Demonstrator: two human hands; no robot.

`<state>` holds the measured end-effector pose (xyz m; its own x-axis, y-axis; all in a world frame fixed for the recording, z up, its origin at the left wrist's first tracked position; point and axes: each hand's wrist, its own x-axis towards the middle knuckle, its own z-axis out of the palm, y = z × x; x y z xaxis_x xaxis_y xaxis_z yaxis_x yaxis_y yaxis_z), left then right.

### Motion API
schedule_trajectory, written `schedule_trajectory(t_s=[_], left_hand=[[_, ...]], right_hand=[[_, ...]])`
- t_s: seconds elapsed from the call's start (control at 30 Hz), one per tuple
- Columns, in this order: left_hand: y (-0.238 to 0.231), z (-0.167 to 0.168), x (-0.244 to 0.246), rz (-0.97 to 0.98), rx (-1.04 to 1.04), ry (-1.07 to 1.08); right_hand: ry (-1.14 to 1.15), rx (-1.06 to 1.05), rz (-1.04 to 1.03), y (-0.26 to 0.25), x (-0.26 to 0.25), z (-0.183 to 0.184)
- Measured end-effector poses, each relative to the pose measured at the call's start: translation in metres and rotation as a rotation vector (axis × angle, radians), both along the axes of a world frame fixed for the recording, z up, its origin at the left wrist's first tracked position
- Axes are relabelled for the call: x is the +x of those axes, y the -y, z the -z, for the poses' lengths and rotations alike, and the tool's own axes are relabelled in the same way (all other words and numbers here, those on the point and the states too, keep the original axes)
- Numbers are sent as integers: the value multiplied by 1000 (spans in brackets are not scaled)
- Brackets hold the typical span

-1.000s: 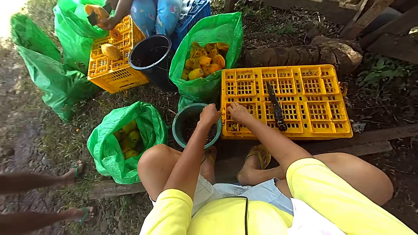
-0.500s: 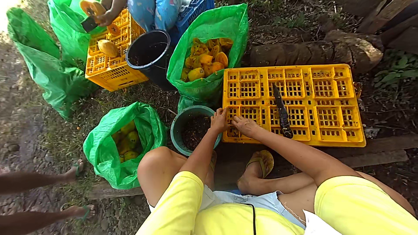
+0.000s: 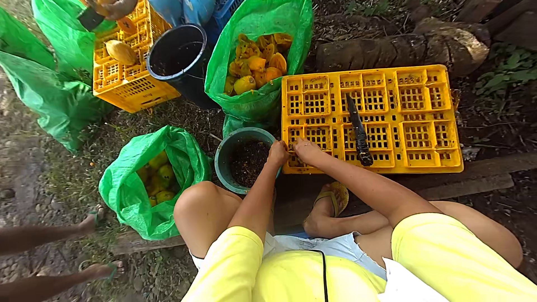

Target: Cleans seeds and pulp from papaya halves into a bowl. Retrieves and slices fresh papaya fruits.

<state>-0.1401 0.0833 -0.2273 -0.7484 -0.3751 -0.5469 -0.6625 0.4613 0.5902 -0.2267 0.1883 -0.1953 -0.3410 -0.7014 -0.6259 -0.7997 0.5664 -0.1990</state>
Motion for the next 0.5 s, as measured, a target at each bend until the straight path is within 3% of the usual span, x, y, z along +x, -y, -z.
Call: schedule_trajectory(t_s=[0.17, 0.33, 0.43, 0.5], left_hand=[[-30, -5, 10, -195, -21, 28], [-29, 5, 22, -295, 71, -49], [-23, 17, 24, -445, 274, -94], [-23, 17, 26, -628, 511, -161]], right_hand=[[-22, -53, 144, -7, 15, 5], [159, -250, 312, -26, -18, 25], [282, -285, 396, -30, -30, 23], [430, -290, 564, -31, -31, 13]])
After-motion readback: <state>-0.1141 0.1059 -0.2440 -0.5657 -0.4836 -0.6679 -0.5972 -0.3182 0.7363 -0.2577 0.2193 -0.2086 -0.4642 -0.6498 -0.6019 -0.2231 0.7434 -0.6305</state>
